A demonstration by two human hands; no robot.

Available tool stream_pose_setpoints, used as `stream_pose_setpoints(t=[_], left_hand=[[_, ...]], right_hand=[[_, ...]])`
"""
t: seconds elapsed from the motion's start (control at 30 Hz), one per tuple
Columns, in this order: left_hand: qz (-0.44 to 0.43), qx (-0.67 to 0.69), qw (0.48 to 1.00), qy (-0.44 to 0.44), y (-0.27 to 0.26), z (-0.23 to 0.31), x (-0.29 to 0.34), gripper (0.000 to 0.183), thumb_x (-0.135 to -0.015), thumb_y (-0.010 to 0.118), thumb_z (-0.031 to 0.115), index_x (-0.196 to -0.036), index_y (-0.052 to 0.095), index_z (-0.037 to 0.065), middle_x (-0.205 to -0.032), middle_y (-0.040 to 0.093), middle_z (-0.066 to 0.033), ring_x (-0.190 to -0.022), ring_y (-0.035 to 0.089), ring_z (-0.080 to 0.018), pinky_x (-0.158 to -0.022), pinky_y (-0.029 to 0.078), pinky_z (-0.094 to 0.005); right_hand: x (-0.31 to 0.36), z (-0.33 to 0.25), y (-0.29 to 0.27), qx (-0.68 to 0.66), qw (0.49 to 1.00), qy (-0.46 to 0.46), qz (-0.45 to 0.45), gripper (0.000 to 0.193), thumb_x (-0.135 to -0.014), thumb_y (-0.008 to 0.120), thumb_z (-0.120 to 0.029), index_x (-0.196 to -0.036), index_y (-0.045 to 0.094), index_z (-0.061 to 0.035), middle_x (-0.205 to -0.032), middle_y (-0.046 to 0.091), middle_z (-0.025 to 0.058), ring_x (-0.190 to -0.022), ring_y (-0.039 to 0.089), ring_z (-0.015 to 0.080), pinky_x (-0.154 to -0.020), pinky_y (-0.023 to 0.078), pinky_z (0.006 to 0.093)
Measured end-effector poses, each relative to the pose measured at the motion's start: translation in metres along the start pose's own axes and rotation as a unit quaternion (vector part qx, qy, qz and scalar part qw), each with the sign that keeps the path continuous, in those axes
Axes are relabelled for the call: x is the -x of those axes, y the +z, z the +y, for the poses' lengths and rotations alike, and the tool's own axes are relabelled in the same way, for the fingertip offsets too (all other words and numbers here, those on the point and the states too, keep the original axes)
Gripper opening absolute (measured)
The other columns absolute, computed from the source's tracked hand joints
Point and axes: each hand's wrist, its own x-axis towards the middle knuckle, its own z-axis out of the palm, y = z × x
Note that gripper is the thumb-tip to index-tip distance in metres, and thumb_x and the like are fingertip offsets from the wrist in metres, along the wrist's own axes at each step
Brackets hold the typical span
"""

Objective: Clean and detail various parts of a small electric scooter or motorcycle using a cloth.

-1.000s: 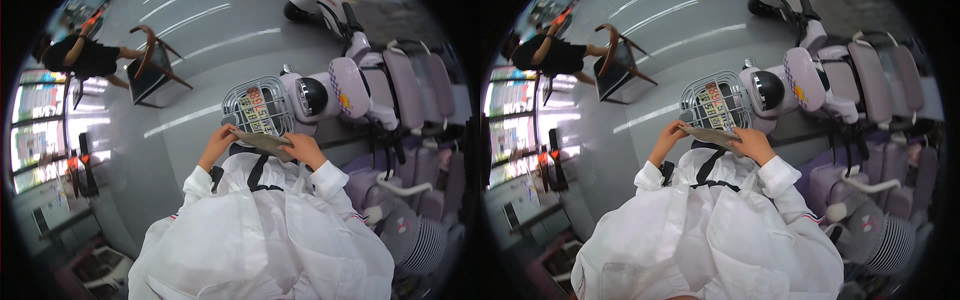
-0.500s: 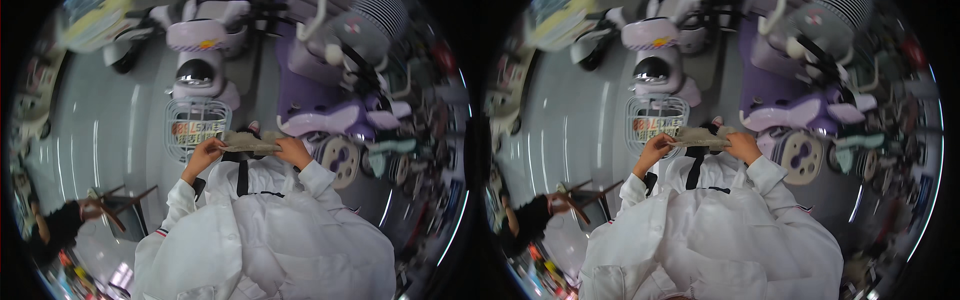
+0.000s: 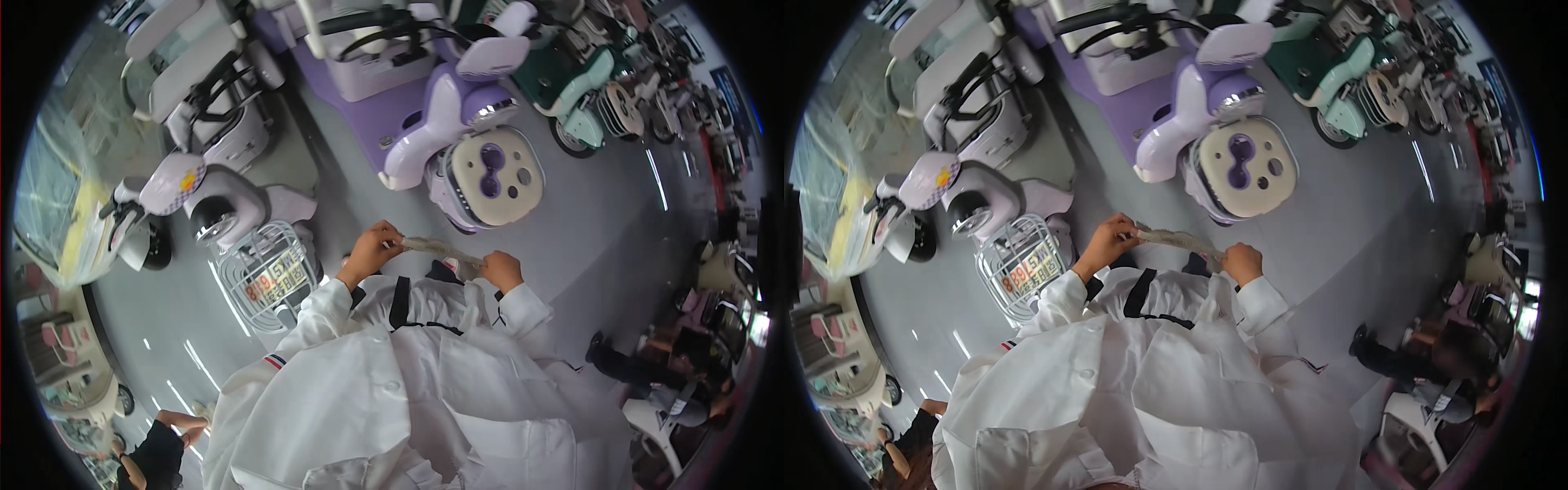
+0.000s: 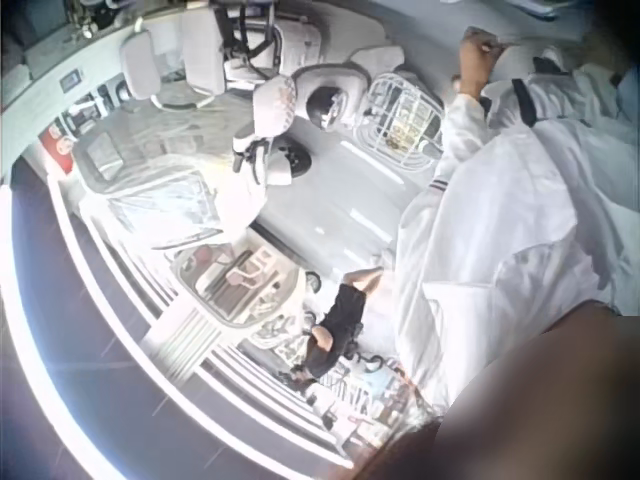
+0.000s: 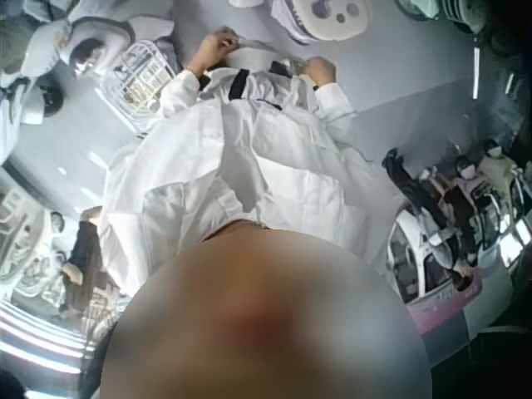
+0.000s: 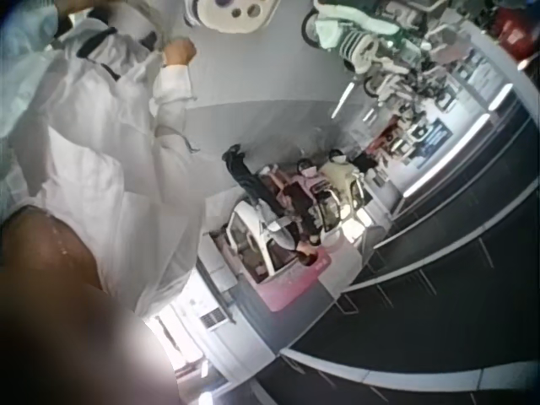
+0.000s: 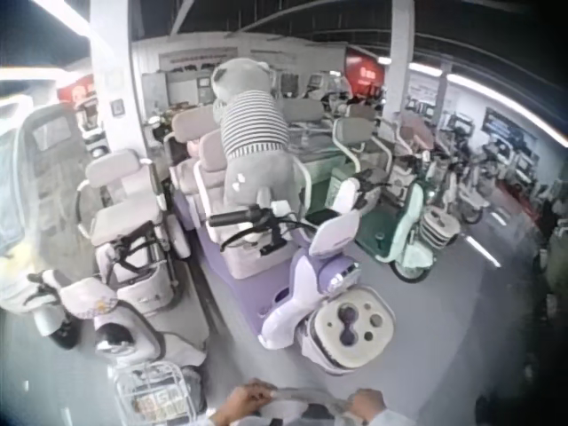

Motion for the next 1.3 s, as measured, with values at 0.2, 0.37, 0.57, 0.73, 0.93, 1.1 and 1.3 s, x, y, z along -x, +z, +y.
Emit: stream_pose_setpoints(t=[0.2,0.37,0.57,0.73,0.93,1.1,1.3], left_hand=[[-0.102,0.027,0.988,-0.116,0.101,0.016,-0.055,0.016,-0.081,0.067,0.017,-0.088,0.067,0.003,-0.058,0.061,-0.0048,-0.052,0.057,-0.0119,-0.054,0.043,-0.0257],[-0.004,0.238,0.96,-0.15,0.172,0.006,-0.103,0.017,-0.087,0.059,0.009,-0.1,0.061,-0.002,-0.072,0.063,-0.0056,-0.064,0.063,-0.0124,-0.066,0.051,-0.0247],[0.103,0.266,0.956,-0.065,0.191,0.028,-0.199,0.047,-0.092,0.049,0.009,-0.137,0.036,0.005,-0.143,0.035,-0.0146,-0.117,0.052,-0.0278,-0.092,0.047,-0.0359],[0.089,0.063,0.994,0.03,0.223,0.011,-0.222,0.083,-0.081,0.058,0.004,-0.147,0.011,0.018,-0.149,0.018,-0.021,-0.128,0.037,-0.0383,-0.099,0.038,-0.0443],[-0.001,-0.361,0.932,0.032,0.24,-0.044,-0.21,0.084,-0.079,0.066,0.021,-0.147,0.017,0.023,-0.15,0.015,-0.018,-0.135,0.023,-0.0377,-0.105,0.028,-0.0517],[-0.046,-0.406,0.912,0.041,0.22,-0.063,-0.237,0.075,-0.081,0.062,0.037,-0.145,0.024,0.023,-0.15,0.017,-0.0147,-0.136,0.023,-0.0333,-0.107,0.024,-0.05],[-0.057,-0.459,0.88,0.111,0.21,-0.062,-0.298,0.079,-0.077,0.064,0.037,-0.144,0.027,0.017,-0.148,0.026,-0.0119,-0.136,0.024,-0.0289,-0.11,0.02,-0.0463]], right_hand=[[0.025,0.112,0.035,-0.043,0.996,0.084,0.009,0.029,-0.078,0.063,-0.037,-0.083,0.07,-0.0095,-0.086,0.065,0.0146,-0.083,0.063,0.0323,-0.07,0.05,0.0439],[0.01,0.173,-0.005,-0.109,0.991,0.068,0.049,0.037,-0.075,0.064,-0.045,-0.081,0.068,-0.009,-0.081,0.064,0.0141,-0.08,0.062,0.0339,-0.07,0.048,0.0437],[-0.068,0.206,-0.061,-0.239,0.941,0.064,0.233,0.032,-0.08,0.065,-0.03,-0.102,0.062,-0.0071,-0.111,0.058,0.0141,-0.098,0.057,0.032,-0.079,0.048,0.0416],[-0.109,0.189,-0.013,-0.186,0.892,0.031,0.412,0.053,-0.081,0.064,-0.024,-0.128,0.044,-0.0078,-0.135,0.039,0.0159,-0.116,0.045,0.0363,-0.09,0.043,0.0455],[-0.128,0.154,0.046,-0.116,0.97,-0.026,0.211,0.074,-0.084,0.061,-0.032,-0.144,0.023,-0.011,-0.151,0.013,0.0143,-0.135,0.022,0.0354,-0.105,0.028,0.0503],[-0.148,0.148,0.054,-0.135,0.974,0.045,0.179,0.082,-0.084,0.058,-0.044,-0.147,0.012,-0.0181,-0.153,0.003,0.011,-0.141,0.003,0.0316,-0.11,0.017,0.0523],[-0.192,0.161,0.034,-0.123,0.972,0.097,0.176,0.083,-0.084,0.055,-0.049,-0.148,0.01,-0.0185,-0.154,0.001,0.011,-0.141,0.002,0.0311,-0.11,0.015,0.0522]])
